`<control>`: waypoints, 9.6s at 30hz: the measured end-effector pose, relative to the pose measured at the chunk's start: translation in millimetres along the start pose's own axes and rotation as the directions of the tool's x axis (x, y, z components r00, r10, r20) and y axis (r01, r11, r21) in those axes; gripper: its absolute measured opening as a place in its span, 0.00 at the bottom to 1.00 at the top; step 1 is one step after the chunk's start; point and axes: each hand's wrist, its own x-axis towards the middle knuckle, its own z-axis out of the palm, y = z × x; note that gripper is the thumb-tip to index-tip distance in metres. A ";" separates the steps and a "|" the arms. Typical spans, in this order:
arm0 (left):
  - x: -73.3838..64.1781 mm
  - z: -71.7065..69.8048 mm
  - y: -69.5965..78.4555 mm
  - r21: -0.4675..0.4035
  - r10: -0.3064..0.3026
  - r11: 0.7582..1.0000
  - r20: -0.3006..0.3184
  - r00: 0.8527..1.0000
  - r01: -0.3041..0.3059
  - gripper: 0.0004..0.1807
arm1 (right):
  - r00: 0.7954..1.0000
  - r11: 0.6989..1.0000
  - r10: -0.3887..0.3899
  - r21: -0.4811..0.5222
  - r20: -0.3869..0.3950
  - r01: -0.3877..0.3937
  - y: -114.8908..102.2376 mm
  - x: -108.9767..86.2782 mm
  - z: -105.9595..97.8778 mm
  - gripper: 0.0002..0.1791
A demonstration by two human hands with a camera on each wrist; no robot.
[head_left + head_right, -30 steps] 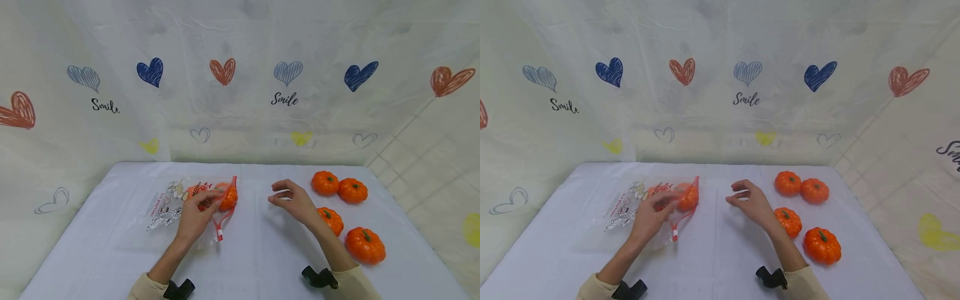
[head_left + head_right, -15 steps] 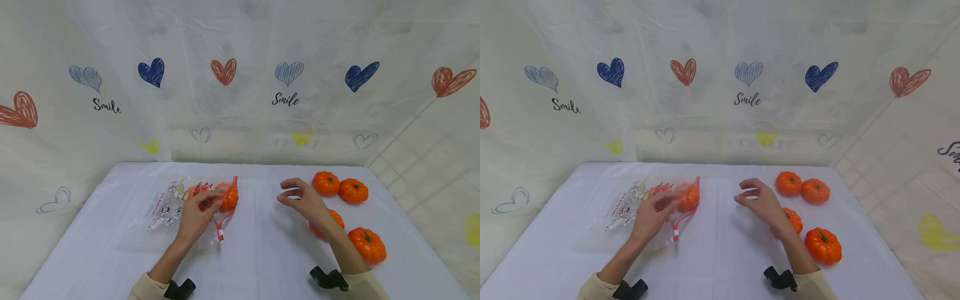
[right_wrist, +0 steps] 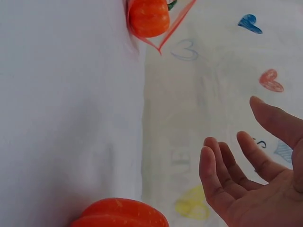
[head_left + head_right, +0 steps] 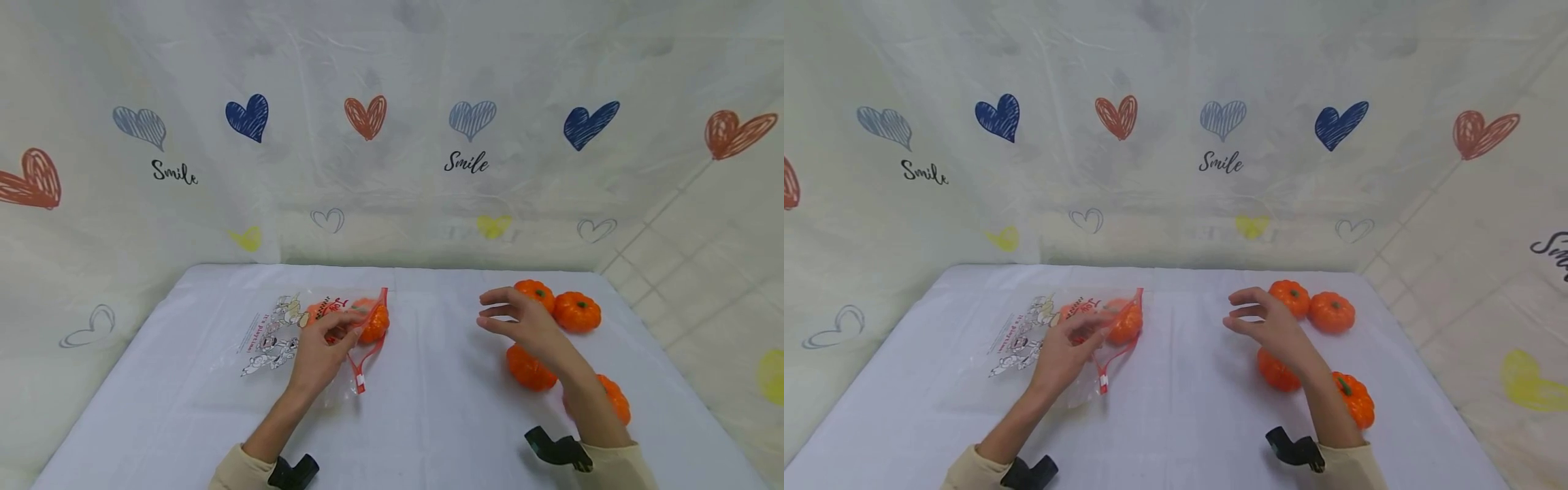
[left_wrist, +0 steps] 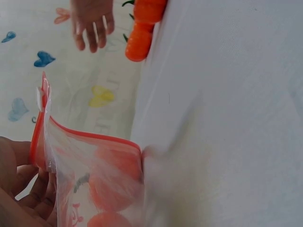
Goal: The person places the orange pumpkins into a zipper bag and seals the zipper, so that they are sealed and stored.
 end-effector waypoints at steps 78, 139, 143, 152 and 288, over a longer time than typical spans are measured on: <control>-2.4 1.4 -1.4 0.031 -0.013 0.999 0.020 1.000 0.012 0.13 | 0.937 0.975 0.130 -0.212 0.323 -0.063 72.6 -23.5 -59.1 0.33; -1.3 0.7 -2.5 0.031 -0.014 0.999 0.012 1.000 0.013 0.12 | 0.997 0.990 0.035 0.137 0.068 -0.044 41.9 9.6 11.1 0.43; -1.6 0.9 -2.4 0.028 -0.015 0.999 0.011 1.000 0.015 0.11 | 0.999 0.989 0.041 0.144 0.031 -0.045 38.3 9.5 14.1 0.44; -1.9 0.9 -2.3 0.025 -0.022 0.999 0.016 1.000 0.021 0.11 | 0.996 0.981 0.068 0.178 0.052 -0.076 31.8 12.7 22.7 0.44; -1.5 1.3 0.7 -0.008 0.045 0.999 -0.046 0.998 -0.045 0.09 | 0.982 0.992 -0.103 0.087 0.157 0.090 -18.0 67.6 124.9 0.35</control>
